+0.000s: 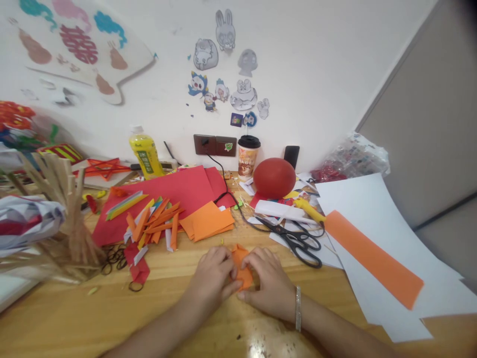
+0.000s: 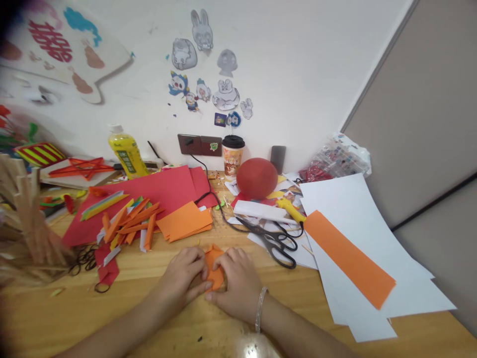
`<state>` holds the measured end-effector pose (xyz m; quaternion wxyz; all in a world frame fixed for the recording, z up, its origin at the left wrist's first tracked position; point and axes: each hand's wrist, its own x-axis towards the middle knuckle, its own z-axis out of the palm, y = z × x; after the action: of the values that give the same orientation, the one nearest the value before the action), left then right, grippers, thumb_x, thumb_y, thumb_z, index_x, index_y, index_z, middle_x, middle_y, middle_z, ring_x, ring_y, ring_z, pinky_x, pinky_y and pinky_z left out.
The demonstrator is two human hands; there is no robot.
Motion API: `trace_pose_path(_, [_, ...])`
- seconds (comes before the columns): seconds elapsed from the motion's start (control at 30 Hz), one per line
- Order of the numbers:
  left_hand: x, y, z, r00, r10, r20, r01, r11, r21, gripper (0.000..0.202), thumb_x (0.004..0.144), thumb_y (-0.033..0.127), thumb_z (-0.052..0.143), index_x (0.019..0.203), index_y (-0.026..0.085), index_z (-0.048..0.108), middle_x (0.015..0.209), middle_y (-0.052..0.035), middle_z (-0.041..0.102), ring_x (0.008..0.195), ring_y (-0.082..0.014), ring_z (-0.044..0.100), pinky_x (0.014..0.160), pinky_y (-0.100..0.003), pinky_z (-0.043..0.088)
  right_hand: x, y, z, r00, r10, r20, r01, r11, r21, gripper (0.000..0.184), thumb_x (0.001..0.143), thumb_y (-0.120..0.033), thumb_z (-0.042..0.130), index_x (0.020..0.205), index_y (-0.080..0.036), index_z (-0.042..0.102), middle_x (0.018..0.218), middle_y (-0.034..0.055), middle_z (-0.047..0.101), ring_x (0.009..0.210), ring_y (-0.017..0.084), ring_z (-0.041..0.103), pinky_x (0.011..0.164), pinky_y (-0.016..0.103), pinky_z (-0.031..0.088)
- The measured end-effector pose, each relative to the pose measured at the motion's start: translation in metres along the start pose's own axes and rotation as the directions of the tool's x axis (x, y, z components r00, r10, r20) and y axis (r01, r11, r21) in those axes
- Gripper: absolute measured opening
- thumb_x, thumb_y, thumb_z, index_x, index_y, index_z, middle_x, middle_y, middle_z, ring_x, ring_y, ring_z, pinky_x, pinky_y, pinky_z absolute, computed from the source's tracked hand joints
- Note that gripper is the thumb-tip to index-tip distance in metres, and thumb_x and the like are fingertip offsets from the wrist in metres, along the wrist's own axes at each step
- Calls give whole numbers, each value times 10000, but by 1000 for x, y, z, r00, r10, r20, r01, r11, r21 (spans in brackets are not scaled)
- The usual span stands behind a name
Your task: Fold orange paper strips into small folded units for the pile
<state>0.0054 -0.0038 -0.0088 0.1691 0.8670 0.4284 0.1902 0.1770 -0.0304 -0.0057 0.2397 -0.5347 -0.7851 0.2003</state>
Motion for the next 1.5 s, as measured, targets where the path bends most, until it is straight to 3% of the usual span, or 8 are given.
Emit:
trace_pose_path(0.17, [2,-15,-8,994,107,10,-106,990,-96,187,743,290,688,699,182,542,823,-27,541,812,-206,503,703,-318,424,4,2,-4,998,-4,68,5,1000,-3,339,586,-237,744,852,-227,533,870,-17,495,867,192,450,759,306,332])
trace_pose_path(0.3, [-1,-26,-13,978,202,-57,-206,976,-74,53,834,231,575,852,188,551,981,-62,570,939,-209,522,804,-343,456,7,11,-9,990,-71,120,65,996,58,387,560,-191,773,878,-219,554,885,-12,515,876,192,469,777,312,353])
trace_pose_path(0.4, [-2,-33,-17,929,361,-80,-363,932,-20,147,909,204,444,1005,195,555,1110,-79,592,1090,-201,511,920,-354,435,11,21,-17,965,-205,165,178,970,163,370,593,-196,779,893,-205,564,848,-8,542,836,173,499,770,294,382])
trace_pose_path(0.53, [-3,-36,-23,871,490,-41,-486,870,77,216,940,235,399,1066,217,574,1097,-53,638,1067,-177,558,961,-342,431,16,34,-31,918,-354,182,323,929,179,289,667,-283,746,887,-195,582,899,23,591,862,173,524,781,287,400])
trace_pose_path(0.8, [-16,-43,-18,926,372,-65,-359,921,153,329,918,137,372,1206,244,489,1185,-67,579,1081,-177,535,908,-316,469,13,30,-38,883,-466,62,468,862,-192,158,789,-105,491,854,-203,595,907,54,606,845,182,514,744,322,381])
trace_pose_path(0.97, [-12,-30,-18,947,304,-102,-297,951,80,227,902,145,378,979,199,584,974,-57,626,902,-158,593,810,-271,505,14,28,-34,852,-520,56,505,789,-349,171,868,-194,449,834,-205,616,803,53,613,765,176,494,695,330,366])
trace_pose_path(1.1, [-8,-23,-19,952,264,-156,-267,964,7,209,883,162,404,880,189,611,892,-50,622,825,-150,599,758,-243,511,14,29,-27,854,-521,10,491,799,-347,203,890,-206,439,778,-193,609,723,44,603,718,165,486,661,308,353])
trace_pose_path(1.5, [0,-15,-19,987,85,-135,-82,996,28,209,860,212,413,691,180,533,754,-44,560,744,-187,519,674,-308,444,14,19,-16,974,-213,-79,201,970,-138,78,735,-147,563,668,-185,546,736,20,554,748,170,474,665,289,359])
